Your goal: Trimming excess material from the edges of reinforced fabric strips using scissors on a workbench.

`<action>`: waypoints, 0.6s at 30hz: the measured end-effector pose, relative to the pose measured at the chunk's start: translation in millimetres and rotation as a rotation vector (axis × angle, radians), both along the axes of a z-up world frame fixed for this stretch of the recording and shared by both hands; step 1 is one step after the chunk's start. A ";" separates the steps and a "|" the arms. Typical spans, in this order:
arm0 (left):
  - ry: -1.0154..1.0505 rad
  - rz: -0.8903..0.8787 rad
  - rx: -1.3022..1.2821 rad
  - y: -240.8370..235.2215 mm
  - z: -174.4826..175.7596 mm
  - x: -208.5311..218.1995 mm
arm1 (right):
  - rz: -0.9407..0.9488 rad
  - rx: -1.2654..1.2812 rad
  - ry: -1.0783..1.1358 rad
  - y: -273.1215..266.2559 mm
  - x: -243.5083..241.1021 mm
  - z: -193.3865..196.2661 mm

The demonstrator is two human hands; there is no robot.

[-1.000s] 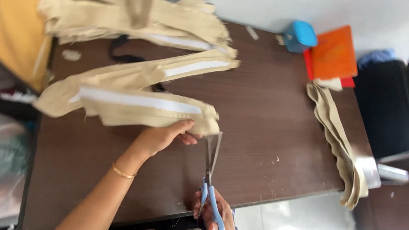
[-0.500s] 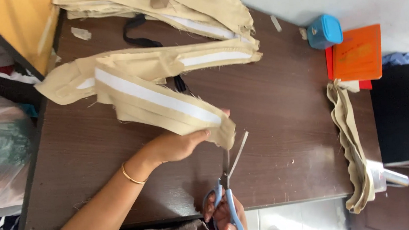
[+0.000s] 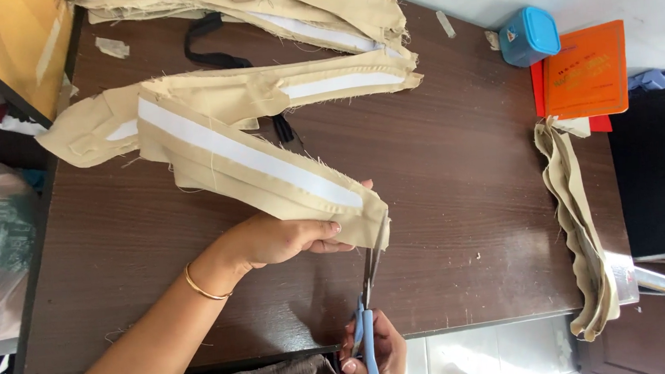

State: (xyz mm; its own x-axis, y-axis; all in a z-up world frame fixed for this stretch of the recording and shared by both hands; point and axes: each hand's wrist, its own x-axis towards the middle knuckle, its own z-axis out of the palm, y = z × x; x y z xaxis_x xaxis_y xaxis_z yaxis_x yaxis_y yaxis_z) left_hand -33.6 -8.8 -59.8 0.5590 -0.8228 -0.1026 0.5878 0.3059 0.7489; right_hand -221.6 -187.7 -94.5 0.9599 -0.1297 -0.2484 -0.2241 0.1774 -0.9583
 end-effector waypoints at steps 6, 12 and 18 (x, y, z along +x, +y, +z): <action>-0.151 -0.058 -0.127 -0.3 -0.2 -4.4 | -0.012 0.086 -0.002 3.4 -4.8 0.3; -0.237 0.004 -0.099 -3.8 1.3 -7.5 | -0.053 0.110 0.013 3.8 -9.5 -7.7; -0.235 -0.010 -0.027 -0.7 6.4 -8.6 | -0.023 0.064 -0.034 0.8 -10.5 -12.2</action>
